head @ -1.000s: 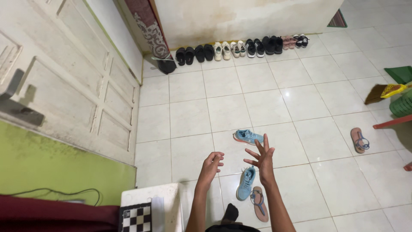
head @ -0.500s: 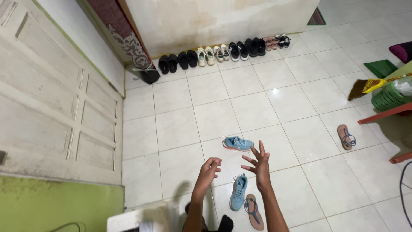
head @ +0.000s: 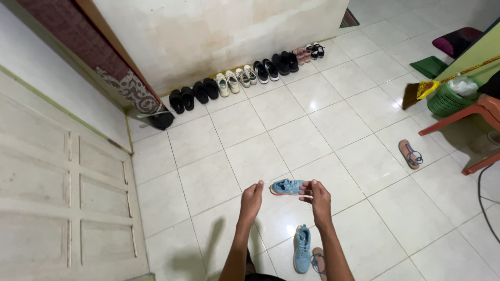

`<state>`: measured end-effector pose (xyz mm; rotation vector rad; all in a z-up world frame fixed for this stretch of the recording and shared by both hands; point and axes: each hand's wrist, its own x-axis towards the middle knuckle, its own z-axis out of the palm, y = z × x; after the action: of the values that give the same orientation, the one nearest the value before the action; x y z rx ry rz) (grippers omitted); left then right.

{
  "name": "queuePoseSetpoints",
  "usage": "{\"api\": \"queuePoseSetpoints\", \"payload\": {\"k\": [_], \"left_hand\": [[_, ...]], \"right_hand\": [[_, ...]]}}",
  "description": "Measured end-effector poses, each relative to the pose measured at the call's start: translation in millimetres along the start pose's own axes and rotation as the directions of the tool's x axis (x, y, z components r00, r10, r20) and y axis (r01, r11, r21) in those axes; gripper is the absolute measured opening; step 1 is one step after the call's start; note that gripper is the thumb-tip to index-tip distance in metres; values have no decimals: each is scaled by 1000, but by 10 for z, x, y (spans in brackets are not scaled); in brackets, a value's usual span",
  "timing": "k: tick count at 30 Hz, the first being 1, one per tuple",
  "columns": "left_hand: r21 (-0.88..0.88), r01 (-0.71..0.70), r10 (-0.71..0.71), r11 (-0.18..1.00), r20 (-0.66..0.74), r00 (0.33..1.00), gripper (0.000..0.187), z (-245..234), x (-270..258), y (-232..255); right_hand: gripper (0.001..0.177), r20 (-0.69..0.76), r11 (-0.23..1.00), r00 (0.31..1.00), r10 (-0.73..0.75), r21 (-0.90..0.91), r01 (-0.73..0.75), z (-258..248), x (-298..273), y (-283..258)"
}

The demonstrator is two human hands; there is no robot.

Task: The person places a rolled paper onto a box, walks across the room to pick up a sneaker and a sandal from the floor, and lines them up next to other footwear along the wall.

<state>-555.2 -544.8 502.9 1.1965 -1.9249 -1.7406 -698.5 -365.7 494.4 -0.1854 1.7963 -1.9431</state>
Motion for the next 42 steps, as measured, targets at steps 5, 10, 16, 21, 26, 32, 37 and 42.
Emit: {"api": "queuePoseSetpoints", "payload": {"k": [5, 10, 16, 21, 26, 32, 37, 42], "left_hand": [[-36, -37, 39, 999, 63, 997, 57, -327, 590, -20], [30, -109, 101, 994, 193, 976, 56, -329, 1038, 36], [21, 89, -90, 996, 396, 914, 33, -147, 1287, 239], [20, -52, 39, 998, 402, 915, 44, 146, 1554, 20], [48, -91, 70, 995, 331, 941, 49, 598, 1738, -97], [94, -61, 31, 994, 294, 955, 46, 1154, 2166, -537], [38, -98, 86, 994, 243, 966, 46, 1414, 2967, -1417], [21, 75, -78, 997, 213, 974, 43, 1646, 3718, -2426]], "right_hand": [[45, -78, 998, 997, -14, 66, 19, 219, 260, 357], [38, -191, 1000, 982, 2, -17, -5, 401, 412, 253], [39, -265, 990, 964, -9, -137, -28, 338, 597, -167], [41, -251, 997, 968, -31, -81, 11, -28, 963, -37], [45, -217, 993, 976, 16, -110, -41, -467, 1414, 145], [44, -169, 977, 985, 21, -204, -56, -966, 2049, 719], [47, -173, 968, 985, 13, -245, -56, -1188, 2701, 1549], [58, -201, 956, 977, 74, -263, -127, -1310, 3319, 2664]]}}
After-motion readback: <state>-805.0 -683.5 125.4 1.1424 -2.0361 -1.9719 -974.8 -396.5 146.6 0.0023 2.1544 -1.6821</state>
